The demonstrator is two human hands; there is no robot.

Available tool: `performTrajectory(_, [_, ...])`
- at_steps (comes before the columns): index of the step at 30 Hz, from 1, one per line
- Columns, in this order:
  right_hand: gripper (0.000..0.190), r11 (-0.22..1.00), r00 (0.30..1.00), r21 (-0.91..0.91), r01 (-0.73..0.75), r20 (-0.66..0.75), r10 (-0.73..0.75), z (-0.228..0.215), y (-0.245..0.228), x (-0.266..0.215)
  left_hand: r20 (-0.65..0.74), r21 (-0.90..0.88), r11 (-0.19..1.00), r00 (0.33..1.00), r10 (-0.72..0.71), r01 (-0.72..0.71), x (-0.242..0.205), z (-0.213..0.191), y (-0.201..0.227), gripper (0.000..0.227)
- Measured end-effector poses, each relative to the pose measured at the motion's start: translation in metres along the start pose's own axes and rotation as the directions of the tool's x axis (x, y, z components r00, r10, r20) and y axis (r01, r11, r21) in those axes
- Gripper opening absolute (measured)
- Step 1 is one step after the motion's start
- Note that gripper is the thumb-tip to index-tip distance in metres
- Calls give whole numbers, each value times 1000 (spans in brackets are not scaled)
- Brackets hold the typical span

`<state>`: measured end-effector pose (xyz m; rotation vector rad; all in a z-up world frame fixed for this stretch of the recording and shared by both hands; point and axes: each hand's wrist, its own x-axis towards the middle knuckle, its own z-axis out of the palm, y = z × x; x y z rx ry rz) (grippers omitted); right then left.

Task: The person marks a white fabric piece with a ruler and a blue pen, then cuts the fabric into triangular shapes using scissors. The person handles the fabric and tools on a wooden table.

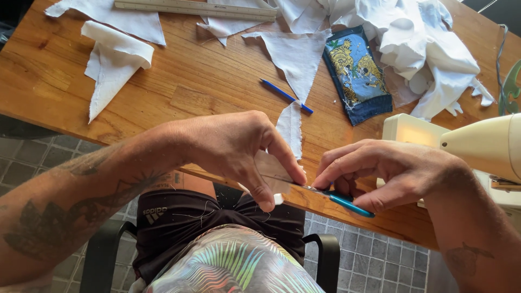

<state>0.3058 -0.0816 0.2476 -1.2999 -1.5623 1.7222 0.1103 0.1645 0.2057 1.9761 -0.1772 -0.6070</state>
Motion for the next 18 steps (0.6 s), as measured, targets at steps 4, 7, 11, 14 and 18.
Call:
performTrajectory(4, [52, 998, 999, 49, -32, -19, 33, 3, 1, -8, -10, -124, 992, 1000, 22, -23, -1, 5, -3, 64])
performTrajectory(7, [55, 998, 998, 14, -68, -2, 68, 4, -1, -13, -54, -92, 995, 998, 40, -45, 1, 11, -9, 55])
performTrajectory(11, [60, 986, 992, 109, -126, 1, 126, 6, -4, -18, -81, -194, 976, 993, 85, -100, 4, 19, -14, 42])
performTrajectory(14, [64, 983, 987, 92, -158, 33, 156, 2, 0, -28, -140, -179, 973, 983, 119, -144, 8, 26, -20, 37])
performTrajectory(18, [65, 974, 974, 9, -225, 37, 224, -3, 10, -41, -131, -191, 965, 979, 158, -181, 5, 24, -29, 51])
